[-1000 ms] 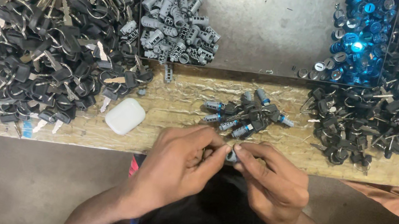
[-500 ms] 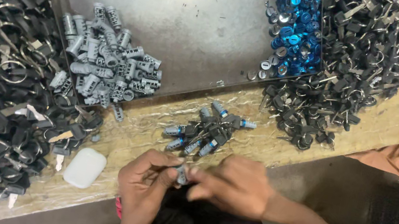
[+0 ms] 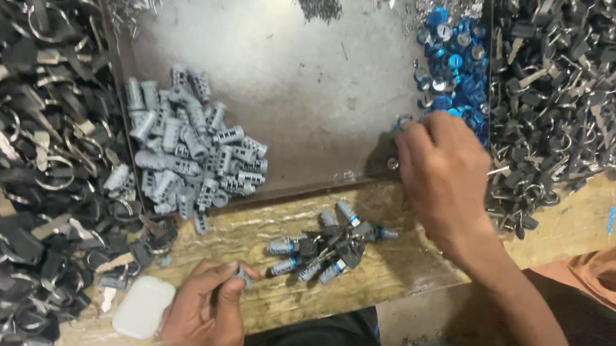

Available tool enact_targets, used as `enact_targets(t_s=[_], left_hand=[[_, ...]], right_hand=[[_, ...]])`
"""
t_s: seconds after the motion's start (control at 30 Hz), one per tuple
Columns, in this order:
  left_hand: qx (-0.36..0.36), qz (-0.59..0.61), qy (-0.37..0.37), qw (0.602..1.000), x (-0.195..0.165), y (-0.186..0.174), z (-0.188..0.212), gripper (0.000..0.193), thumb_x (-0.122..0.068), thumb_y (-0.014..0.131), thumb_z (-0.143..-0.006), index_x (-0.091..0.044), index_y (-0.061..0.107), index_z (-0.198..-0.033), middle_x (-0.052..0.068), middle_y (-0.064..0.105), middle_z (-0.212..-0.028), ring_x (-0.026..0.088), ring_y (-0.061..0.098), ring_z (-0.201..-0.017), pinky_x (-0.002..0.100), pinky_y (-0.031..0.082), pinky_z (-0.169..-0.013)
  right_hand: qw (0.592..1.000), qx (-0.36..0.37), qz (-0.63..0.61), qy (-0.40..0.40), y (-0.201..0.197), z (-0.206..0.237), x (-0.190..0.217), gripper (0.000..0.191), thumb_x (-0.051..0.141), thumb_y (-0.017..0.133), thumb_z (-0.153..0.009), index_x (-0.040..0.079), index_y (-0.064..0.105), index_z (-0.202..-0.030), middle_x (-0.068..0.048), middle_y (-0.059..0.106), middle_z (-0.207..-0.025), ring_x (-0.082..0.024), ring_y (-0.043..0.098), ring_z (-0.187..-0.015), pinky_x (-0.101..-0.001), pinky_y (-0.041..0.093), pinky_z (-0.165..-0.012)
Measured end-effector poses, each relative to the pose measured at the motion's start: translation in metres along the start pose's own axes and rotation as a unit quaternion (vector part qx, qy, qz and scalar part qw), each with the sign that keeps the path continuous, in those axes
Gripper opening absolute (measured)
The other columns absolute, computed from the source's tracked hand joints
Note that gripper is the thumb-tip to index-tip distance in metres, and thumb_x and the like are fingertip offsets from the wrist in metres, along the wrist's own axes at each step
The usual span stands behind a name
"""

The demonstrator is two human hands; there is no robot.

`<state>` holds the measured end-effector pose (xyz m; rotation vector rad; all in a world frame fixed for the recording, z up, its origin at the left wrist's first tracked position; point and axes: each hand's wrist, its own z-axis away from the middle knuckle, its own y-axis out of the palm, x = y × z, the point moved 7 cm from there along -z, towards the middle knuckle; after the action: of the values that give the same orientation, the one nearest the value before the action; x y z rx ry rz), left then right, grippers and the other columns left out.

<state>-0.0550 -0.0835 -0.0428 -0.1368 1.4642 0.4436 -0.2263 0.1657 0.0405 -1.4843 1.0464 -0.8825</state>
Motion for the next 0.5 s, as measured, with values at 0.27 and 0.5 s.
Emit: enact_targets(t_s=[0.27,0.5], left_hand=[[0.032,-0.063,-0.018,0.997,0.011,-0.004,0.011,0.02,0.009,0.063,-0.095,0.001,0.064,-0.113,0.018,0.073,-0.094,0.018,0.069,-0.077,0.027,0.056,-0.071],[0.062,-0.11,-0.062,0.99,0.026,-0.011,0.025,0.019,0.006,0.064,-0.092,-0.001,0.068,-0.109,0.016,0.076,-0.092,0.016,0.068,-0.072,0.022,0.053,-0.064]], right_hand=[[0.994,0.025,-0.079,-0.076,0.006,0.001,0.04,0.051,-0.001,0.061,-0.069,-0.009,0.063,-0.119,-0.019,0.065,-0.103,-0.035,0.062,-0.086,-0.042,0.053,-0.074],[0.986,0.066,-0.057,0.143,0.004,-0.013,0.035,0.014,0.015,0.078,-0.095,0.005,0.069,-0.094,-0.013,0.067,-0.091,-0.033,0.065,-0.081,-0.0435,0.053,-0.07]])
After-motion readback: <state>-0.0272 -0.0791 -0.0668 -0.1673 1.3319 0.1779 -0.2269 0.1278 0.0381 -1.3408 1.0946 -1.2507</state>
